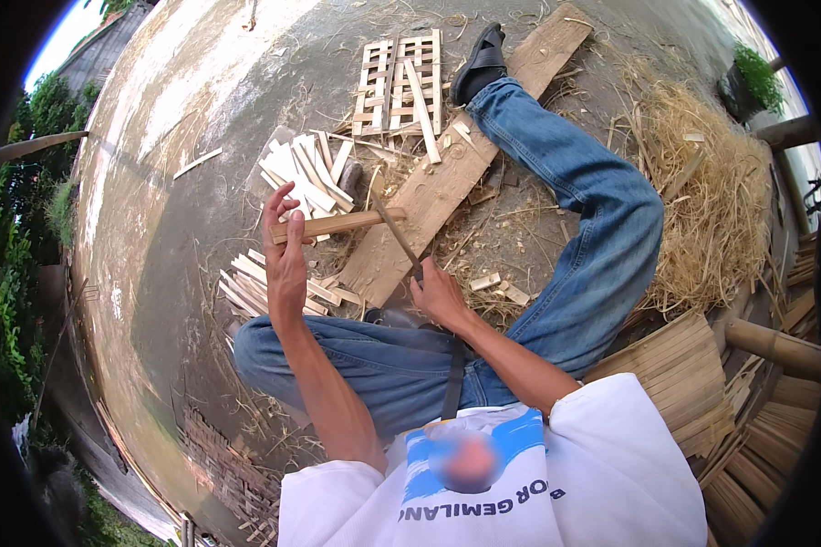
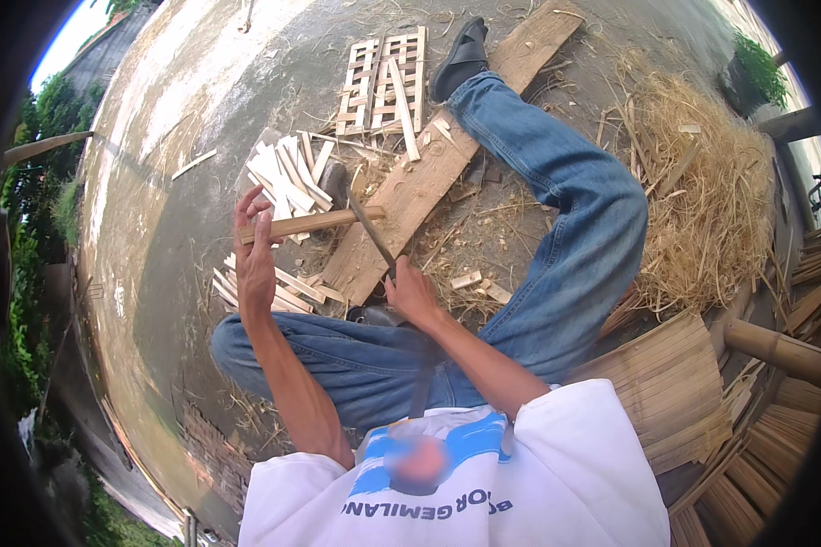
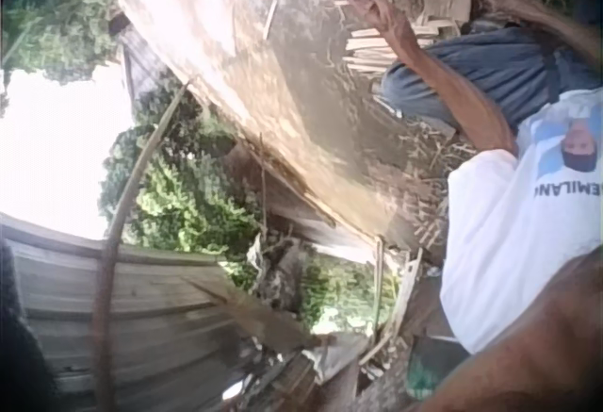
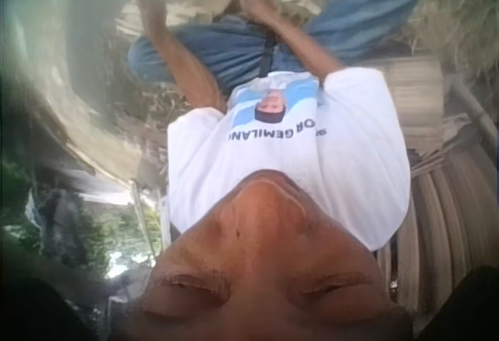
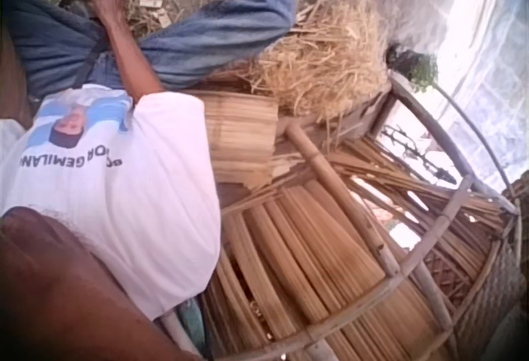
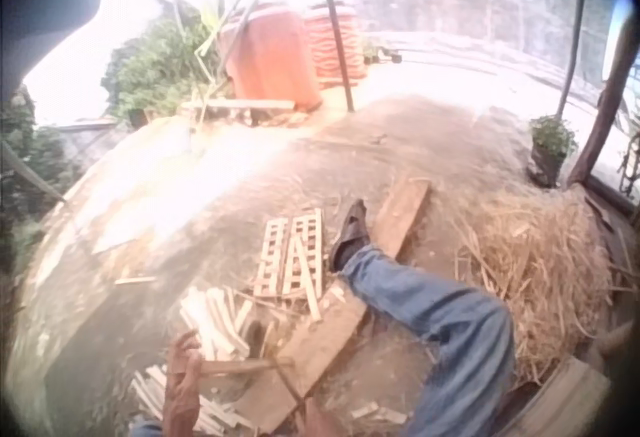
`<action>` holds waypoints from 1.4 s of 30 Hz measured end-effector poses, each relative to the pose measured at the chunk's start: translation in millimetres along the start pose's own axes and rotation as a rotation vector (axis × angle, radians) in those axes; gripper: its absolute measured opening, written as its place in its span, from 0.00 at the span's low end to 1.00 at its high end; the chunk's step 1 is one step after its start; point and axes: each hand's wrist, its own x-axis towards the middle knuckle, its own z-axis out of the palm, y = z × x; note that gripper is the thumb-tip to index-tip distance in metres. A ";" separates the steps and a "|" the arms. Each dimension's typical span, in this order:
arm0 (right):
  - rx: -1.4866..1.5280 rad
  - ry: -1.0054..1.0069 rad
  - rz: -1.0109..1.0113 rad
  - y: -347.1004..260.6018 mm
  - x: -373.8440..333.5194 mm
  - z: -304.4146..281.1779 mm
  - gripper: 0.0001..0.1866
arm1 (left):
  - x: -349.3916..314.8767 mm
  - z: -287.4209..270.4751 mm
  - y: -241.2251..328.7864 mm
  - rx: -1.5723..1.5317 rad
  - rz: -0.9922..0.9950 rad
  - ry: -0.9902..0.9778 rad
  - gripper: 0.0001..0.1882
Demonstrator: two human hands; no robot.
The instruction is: The person sits on the ground and uses a knife to shave and cut thin wooden strips into smaller pieces. They repeatedly pick up strips, slice them, and place the cut pieces into a pile on the ground.
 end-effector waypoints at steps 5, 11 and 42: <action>0.004 -0.070 0.064 12.1 -7.2 -19.1 0.19 | -2.1 -4.9 -15.1 -0.194 -0.025 -0.017 0.21; 0.131 -0.060 0.166 25.0 -2.3 -17.9 0.25 | 6.5 -3.0 -22.9 -0.337 -0.050 0.016 0.17; 0.221 -0.128 0.272 26.0 2.4 -16.4 0.29 | -6.5 16.7 -17.9 -0.123 -0.003 0.100 0.19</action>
